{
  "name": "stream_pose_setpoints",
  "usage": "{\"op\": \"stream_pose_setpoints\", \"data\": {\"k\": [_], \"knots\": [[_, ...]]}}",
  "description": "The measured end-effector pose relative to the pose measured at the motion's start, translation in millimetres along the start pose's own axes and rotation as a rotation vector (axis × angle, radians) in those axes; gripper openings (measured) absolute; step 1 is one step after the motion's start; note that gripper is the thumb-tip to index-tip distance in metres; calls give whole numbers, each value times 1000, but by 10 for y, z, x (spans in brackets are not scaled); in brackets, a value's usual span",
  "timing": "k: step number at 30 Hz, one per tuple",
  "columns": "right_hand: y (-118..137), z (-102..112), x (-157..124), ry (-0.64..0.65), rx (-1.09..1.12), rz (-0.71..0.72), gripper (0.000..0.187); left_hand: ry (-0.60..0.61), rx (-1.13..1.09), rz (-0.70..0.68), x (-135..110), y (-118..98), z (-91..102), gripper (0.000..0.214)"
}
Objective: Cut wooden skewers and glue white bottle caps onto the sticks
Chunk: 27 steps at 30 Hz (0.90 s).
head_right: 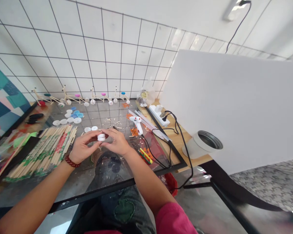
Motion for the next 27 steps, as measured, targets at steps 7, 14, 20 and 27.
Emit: {"op": "stream_pose_setpoints", "data": {"k": [7,14,20,27], "knots": [[-116,-42,-17,-14,10,-33,34,-54,20,-5,17,14,67,39],[-219,-59,-32,-28,61,-55,32,-18,48,25,-6,209,18,37],[-215,-32,-9,-30,92,-158,27,-101,13,90,-32,353,81,36],[-140,-38,10,-8,119,-144,22,-42,151,-99,-3,115,44,27]]}}
Point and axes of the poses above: each hand's wrist, its own x-axis towards the middle knuckle, its own z-axis out of the back of the hand, y = z × x, the point moved 10 cm from there along x, towards the middle knuckle, and after that the axes turned 5 degrees about -z, right-handed, at the moved point
